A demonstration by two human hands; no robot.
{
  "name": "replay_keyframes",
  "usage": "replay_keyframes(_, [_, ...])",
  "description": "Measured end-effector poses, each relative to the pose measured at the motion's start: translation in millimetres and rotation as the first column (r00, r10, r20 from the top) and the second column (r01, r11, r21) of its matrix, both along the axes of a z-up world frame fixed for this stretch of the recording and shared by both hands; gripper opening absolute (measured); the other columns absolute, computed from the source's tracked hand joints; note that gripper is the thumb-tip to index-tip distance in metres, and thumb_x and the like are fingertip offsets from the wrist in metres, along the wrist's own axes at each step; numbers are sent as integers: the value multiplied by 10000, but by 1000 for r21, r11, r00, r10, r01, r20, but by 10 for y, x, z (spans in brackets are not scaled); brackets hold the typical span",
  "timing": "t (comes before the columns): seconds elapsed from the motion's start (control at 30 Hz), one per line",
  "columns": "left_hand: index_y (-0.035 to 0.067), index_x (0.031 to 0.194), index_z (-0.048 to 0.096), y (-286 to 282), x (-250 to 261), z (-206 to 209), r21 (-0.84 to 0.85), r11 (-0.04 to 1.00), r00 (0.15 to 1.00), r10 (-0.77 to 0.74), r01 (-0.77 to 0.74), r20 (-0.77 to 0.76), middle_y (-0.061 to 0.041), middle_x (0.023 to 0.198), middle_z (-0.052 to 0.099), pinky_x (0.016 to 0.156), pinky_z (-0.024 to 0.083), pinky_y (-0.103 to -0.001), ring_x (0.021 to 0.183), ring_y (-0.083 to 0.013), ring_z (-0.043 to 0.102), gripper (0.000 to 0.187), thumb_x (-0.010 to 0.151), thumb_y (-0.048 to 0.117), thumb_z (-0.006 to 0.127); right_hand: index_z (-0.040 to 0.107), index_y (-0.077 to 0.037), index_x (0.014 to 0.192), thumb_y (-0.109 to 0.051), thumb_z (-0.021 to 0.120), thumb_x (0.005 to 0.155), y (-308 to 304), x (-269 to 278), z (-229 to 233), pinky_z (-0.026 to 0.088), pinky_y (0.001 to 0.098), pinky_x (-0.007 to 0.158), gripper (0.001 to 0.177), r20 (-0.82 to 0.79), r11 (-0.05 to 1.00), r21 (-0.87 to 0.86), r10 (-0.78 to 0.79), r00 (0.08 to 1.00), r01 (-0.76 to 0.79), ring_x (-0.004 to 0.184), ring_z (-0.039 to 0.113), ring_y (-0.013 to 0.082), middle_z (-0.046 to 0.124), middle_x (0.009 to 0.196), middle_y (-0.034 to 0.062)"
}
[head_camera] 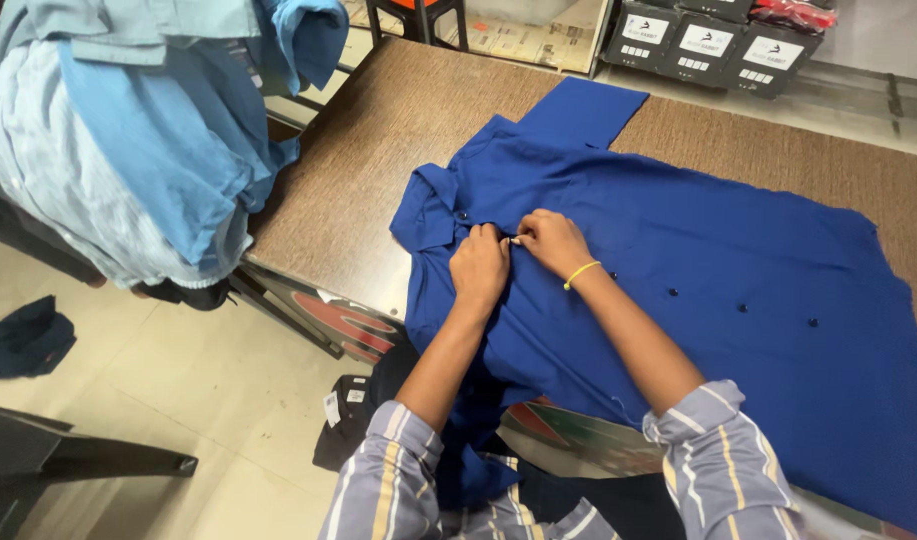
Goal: The person spreads a blue shirt across a table and fastens the buttons one by one from the bottom toward the collar.
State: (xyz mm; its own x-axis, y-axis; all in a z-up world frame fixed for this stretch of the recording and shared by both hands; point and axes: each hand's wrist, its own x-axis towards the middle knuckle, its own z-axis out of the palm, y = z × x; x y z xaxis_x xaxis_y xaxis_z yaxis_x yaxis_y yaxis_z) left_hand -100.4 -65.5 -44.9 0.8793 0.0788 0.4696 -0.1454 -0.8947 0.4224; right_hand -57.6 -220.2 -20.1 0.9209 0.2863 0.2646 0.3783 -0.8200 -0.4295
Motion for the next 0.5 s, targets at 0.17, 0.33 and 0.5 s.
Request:
replay_keyframes(0.17, [86, 939, 633, 5, 44, -39, -45, 999, 1000, -15, 15, -5, -102, 936, 680, 703, 561, -459, 837, -310, 699, 245, 888, 303, 733, 752, -100, 927, -279, 750, 866, 21, 3, -114, 523, 430, 764, 188, -52, 983, 163, -77, 996, 84, 875, 679, 320, 702, 937, 74])
replay_keyframes(0.33, [81, 927, 632, 3, 65, -64, 1, 1000, 1000, -9, 9, -10, -112, 903, 684, 675, 557, -476, 796, -322, 698, 280, 865, 330, 747, 738, -106, 965, -156, 654, 917, -47, -28, -215, 509, 452, 754, 108, 71, 987, 153, 30, 997, -41, 918, 650, 329, 656, 949, 88])
replay_keyframes(0.5, [53, 968, 663, 38, 174, -30, -1, 999, 988, -32, 32, -151, -155, 953, 717, 709, 563, -506, 829, -368, 713, 290, 899, 333, 695, 716, -79, 935, -79, 632, 907, -94, -23, -217, 502, 449, 804, 88, 187, 981, 173, 51, 981, -84, 959, 628, 339, 646, 945, 102])
